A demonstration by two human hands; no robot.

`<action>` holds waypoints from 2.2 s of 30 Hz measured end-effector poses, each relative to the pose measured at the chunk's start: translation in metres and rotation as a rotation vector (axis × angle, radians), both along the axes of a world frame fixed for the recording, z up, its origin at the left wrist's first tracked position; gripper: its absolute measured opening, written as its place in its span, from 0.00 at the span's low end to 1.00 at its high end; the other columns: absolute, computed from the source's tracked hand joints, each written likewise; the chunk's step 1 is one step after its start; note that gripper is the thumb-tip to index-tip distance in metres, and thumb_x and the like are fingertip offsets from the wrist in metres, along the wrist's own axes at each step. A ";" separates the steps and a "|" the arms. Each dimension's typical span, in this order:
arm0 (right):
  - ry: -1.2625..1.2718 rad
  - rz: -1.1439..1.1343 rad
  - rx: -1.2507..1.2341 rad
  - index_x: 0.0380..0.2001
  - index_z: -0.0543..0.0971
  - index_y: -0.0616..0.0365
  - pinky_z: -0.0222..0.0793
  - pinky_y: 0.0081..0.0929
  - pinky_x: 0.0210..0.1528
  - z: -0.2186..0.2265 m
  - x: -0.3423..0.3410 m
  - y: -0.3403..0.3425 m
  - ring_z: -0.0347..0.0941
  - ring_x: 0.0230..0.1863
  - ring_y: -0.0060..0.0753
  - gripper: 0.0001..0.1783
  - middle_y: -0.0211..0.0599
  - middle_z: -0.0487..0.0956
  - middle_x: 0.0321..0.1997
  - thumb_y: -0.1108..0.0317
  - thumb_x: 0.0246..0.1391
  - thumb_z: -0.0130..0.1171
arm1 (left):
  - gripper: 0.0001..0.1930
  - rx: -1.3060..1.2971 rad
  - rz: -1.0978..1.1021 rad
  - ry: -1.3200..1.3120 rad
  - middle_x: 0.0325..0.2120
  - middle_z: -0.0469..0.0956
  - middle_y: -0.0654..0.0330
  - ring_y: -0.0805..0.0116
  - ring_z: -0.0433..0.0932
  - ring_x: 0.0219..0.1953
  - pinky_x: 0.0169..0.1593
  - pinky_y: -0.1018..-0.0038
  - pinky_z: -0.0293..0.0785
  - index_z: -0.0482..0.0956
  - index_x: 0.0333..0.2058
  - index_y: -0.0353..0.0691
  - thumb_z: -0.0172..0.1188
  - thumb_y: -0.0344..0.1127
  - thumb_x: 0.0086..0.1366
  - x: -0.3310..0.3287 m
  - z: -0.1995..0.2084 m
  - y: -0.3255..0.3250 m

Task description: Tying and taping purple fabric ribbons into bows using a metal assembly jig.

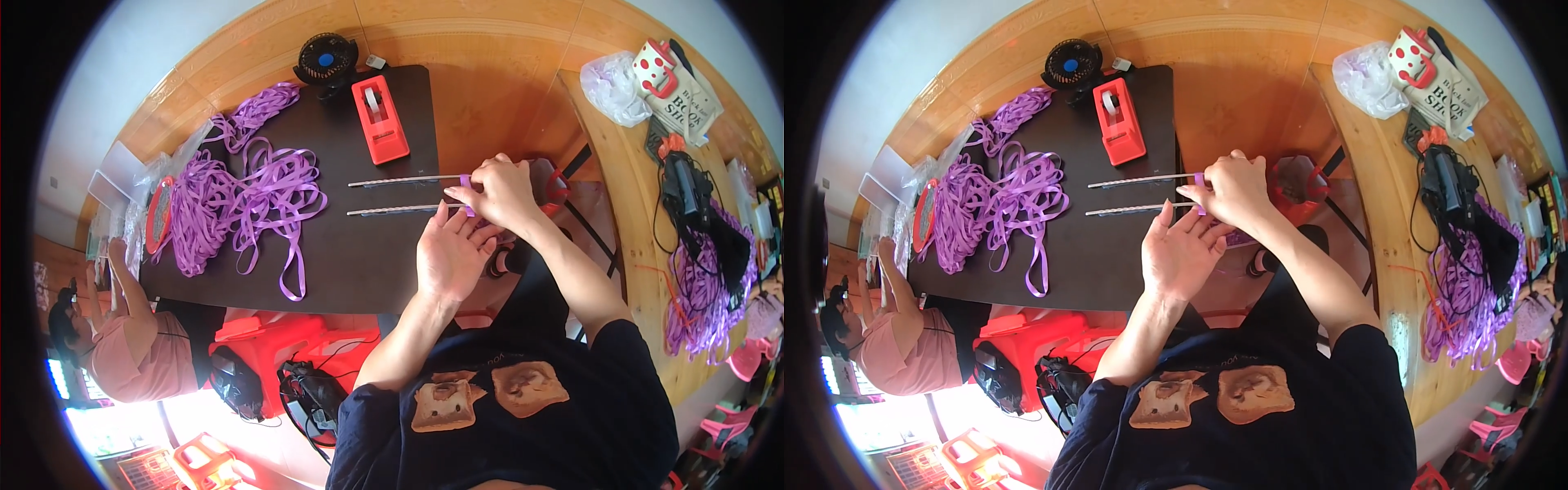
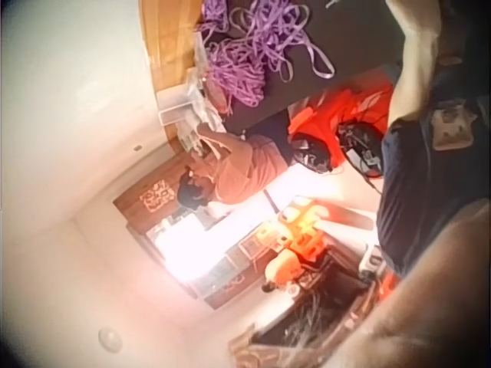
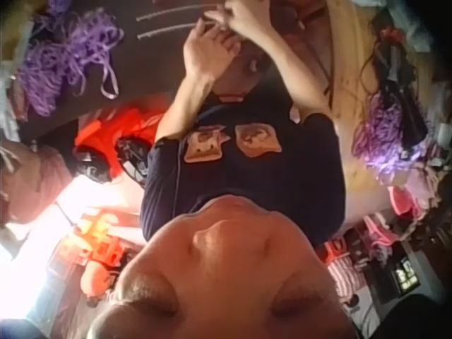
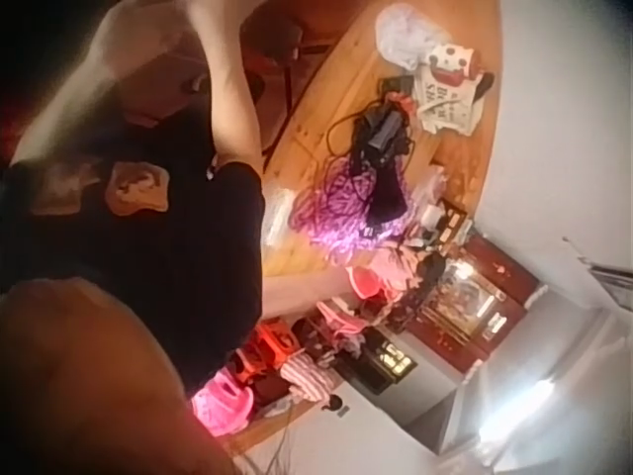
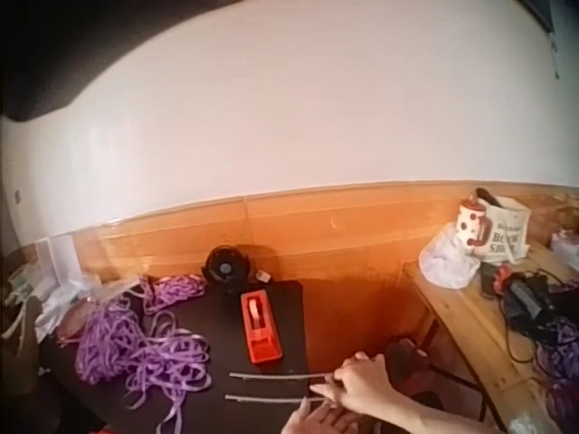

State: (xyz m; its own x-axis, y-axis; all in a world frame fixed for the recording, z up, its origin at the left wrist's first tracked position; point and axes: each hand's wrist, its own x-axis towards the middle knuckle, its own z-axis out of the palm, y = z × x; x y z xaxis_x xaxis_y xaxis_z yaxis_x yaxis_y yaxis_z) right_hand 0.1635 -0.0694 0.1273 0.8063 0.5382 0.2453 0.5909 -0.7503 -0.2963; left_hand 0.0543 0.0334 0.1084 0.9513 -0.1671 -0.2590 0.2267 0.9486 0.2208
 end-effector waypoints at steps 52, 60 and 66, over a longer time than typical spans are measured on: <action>1.228 0.056 1.232 0.62 0.57 0.64 0.72 0.28 0.40 -0.040 0.012 -0.009 0.75 0.37 0.31 0.39 0.45 0.77 0.37 0.77 0.46 0.57 | 0.31 0.027 0.037 0.026 0.54 0.66 0.53 0.57 0.70 0.49 0.48 0.67 0.63 0.58 0.58 0.32 0.42 0.54 0.68 -0.001 0.005 -0.002; 1.228 0.098 1.202 0.62 0.57 0.65 0.75 0.29 0.40 -0.044 0.017 -0.007 0.76 0.37 0.34 0.39 0.48 0.78 0.36 0.80 0.44 0.57 | 0.30 0.024 0.042 0.038 0.53 0.66 0.53 0.57 0.71 0.48 0.48 0.67 0.63 0.59 0.57 0.33 0.42 0.54 0.68 0.000 0.005 -0.002; 1.414 0.118 1.236 0.63 0.58 0.64 0.72 0.27 0.41 -0.045 0.021 -0.006 0.75 0.37 0.34 0.38 0.42 0.76 0.34 0.78 0.45 0.54 | 0.30 0.021 0.044 0.031 0.53 0.67 0.53 0.57 0.71 0.48 0.48 0.68 0.63 0.60 0.57 0.32 0.42 0.54 0.68 0.000 0.006 -0.001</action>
